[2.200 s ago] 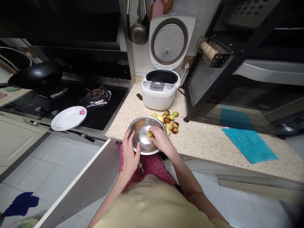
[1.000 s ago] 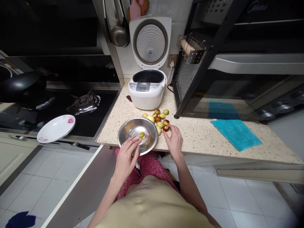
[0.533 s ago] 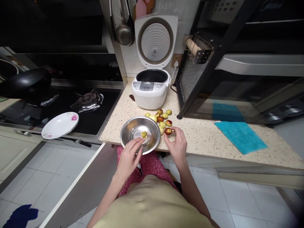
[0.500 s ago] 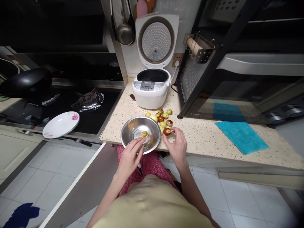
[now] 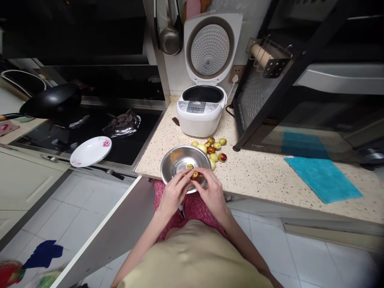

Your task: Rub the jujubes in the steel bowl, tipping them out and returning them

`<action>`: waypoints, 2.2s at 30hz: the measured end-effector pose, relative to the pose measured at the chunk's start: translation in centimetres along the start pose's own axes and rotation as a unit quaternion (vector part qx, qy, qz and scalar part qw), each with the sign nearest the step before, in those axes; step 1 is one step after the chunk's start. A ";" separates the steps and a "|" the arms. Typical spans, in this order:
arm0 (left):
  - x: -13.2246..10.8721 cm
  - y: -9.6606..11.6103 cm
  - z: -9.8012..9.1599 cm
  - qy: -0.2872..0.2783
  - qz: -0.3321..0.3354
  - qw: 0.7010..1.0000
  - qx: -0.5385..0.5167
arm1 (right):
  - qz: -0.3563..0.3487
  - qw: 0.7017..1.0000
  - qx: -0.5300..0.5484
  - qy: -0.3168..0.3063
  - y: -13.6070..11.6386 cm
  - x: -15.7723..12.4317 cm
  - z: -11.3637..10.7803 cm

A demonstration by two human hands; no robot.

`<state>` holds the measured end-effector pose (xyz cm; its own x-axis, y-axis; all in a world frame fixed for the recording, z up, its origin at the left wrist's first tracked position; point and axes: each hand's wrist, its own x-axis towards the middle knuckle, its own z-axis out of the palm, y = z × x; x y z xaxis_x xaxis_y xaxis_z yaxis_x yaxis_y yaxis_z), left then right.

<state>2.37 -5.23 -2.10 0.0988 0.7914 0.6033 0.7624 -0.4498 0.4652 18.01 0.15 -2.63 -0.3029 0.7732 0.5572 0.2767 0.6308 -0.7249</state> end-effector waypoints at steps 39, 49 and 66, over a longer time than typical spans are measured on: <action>5.6 -4.7 -0.3 -0.232 -0.137 0.937 0.222 | -0.100 0.993 -0.041 0.037 1.5 -2.2 -0.6; 7.7 -2.9 -1.3 -0.200 -0.061 0.955 0.209 | -0.114 0.991 -0.051 0.040 1.8 -2.6 -0.9; 17.4 -2.1 8.1 -0.393 0.192 0.887 0.146 | -0.103 0.991 -0.043 0.068 1.8 -3.2 -1.1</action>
<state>7.65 12.85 2.16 0.7158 0.6982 -0.0101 0.6972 -0.7138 0.0660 20.48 -1.12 -5.22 -0.2363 0.6251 0.7439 0.3002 0.7751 -0.5559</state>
